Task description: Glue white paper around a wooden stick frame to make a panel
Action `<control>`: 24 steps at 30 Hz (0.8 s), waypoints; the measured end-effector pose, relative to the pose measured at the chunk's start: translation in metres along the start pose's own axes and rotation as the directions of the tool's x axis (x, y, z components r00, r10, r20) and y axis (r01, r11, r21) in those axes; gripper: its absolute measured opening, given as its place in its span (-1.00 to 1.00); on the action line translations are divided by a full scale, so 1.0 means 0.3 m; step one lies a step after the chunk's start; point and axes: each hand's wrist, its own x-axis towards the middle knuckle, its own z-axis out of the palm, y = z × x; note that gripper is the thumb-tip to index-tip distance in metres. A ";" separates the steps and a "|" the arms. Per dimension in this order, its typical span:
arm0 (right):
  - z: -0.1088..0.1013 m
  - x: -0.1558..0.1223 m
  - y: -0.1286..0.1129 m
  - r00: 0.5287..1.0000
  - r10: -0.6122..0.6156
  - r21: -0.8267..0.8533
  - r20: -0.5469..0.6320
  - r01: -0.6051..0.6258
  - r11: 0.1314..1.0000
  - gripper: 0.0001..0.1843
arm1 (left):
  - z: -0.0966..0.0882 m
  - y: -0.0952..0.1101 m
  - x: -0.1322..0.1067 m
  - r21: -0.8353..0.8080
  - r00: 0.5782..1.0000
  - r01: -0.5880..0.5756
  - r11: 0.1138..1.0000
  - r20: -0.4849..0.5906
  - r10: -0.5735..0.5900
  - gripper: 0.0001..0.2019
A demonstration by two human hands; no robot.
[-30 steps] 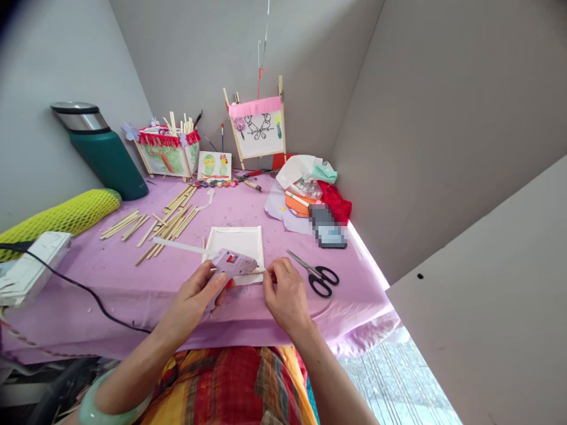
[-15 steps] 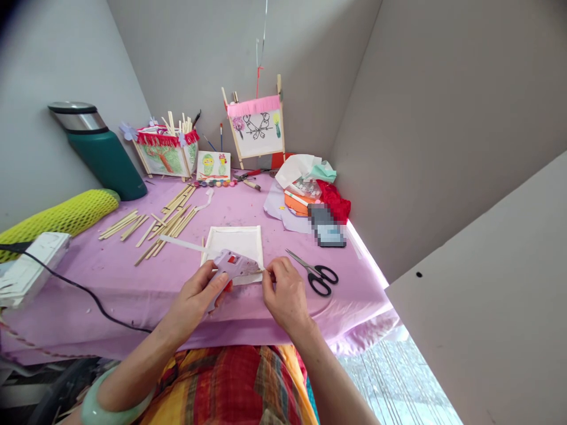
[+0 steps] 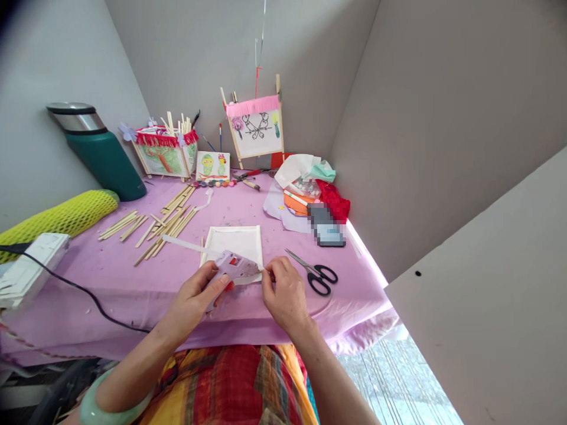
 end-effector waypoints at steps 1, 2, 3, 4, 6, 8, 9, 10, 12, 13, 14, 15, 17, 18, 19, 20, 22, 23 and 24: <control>-0.002 0.000 -0.002 1.000 -0.002 0.007 0.003 0.001 1.000 -0.85 | -0.001 0.001 -0.002 -0.005 1.000 -0.003 1.000 0.002 0.003 -0.76; -0.003 0.000 -0.003 1.000 -0.005 0.015 0.008 0.004 1.000 -0.84 | -0.003 0.000 -0.003 -0.012 1.000 -0.004 1.000 0.002 0.004 -0.76; -0.005 0.000 -0.004 1.000 -0.009 0.024 0.012 0.008 1.000 -0.83 | -0.004 -0.001 -0.003 -0.020 1.000 -0.004 1.000 -0.002 0.004 -0.75; -0.007 0.000 -0.005 1.000 -0.014 0.035 0.018 0.014 0.999 -0.82 | -0.006 -0.003 -0.003 -0.028 1.000 -0.004 1.000 -0.009 0.004 -0.75; -0.011 0.001 -0.006 1.000 -0.020 0.057 0.024 0.018 0.998 -0.80 | -0.009 -0.007 -0.001 -0.057 1.000 -0.005 0.998 -0.022 0.003 -0.74; -0.016 0.002 -0.006 0.999 -0.017 0.079 0.027 0.015 0.997 -0.80 | -0.014 -0.008 -0.001 -0.098 1.000 -0.004 0.995 -0.028 0.002 -0.73; -0.018 0.002 -0.005 0.999 -0.014 0.090 0.028 0.012 0.996 -0.80 | -0.016 -0.006 -0.001 -0.123 0.999 -0.006 0.992 -0.034 0.002 -0.73; -0.020 0.003 -0.004 0.999 -0.011 0.101 0.030 0.007 0.995 -0.79 | -0.019 -0.004 -0.003 -0.147 0.999 -0.010 0.989 -0.043 0.004 -0.74; -0.023 0.005 -0.002 1.000 -0.003 0.127 0.029 -0.001 0.992 -0.77 | -0.028 0.002 -0.008 -0.187 0.997 -0.032 0.982 -0.069 0.020 -0.76; -0.024 0.007 0.000 1.000 0.000 0.140 0.020 -0.002 0.990 -0.76 | -0.034 0.004 -0.011 -0.207 0.996 -0.049 0.977 -0.086 0.032 -0.76; -0.024 0.008 0.002 1.000 0.000 0.149 0.006 -0.001 0.989 -0.75 | -0.042 0.005 -0.014 -0.228 0.994 -0.063 0.972 -0.101 0.041 -0.77; -0.023 0.009 0.005 1.000 -0.003 0.153 -0.009 0.005 0.988 -0.75 | -0.050 0.005 -0.016 -0.253 0.993 -0.071 0.965 -0.109 0.045 -0.77; -0.020 0.009 0.009 0.999 -0.018 0.141 -0.030 0.022 0.990 -0.77 | -0.068 0.002 -0.019 -0.317 0.993 -0.070 0.946 -0.114 0.035 -0.75; -0.017 0.009 0.010 0.999 -0.024 0.129 -0.032 0.028 0.991 -0.78 | -0.077 0.000 -0.020 -0.349 0.993 -0.065 0.935 -0.118 0.025 -0.74; -0.015 0.009 0.011 0.999 -0.029 0.115 -0.026 0.032 0.993 -0.80 | -0.086 -0.001 -0.020 -0.375 0.992 -0.058 0.925 -0.124 0.012 -0.73; -0.014 0.008 0.011 0.999 -0.030 0.104 -0.016 0.031 0.994 -0.81 | -0.094 -0.003 -0.019 -0.397 0.990 -0.054 0.916 -0.138 -0.002 -0.72; -0.012 0.007 0.011 1.000 -0.025 0.088 0.004 0.025 0.996 -0.84 | -0.109 -0.003 -0.014 -0.423 0.983 -0.052 0.905 -0.180 -0.028 -0.70; -0.011 0.006 0.011 1.000 -0.023 0.083 0.012 0.022 0.996 -0.84 | -0.115 -0.003 -0.011 -0.431 0.979 -0.052 0.901 -0.201 -0.039 -0.69; -0.010 0.005 0.010 1.000 -0.021 0.079 0.018 0.020 0.997 -0.85 | -0.122 -0.002 -0.007 -0.437 0.974 -0.056 0.898 -0.221 -0.047 -0.68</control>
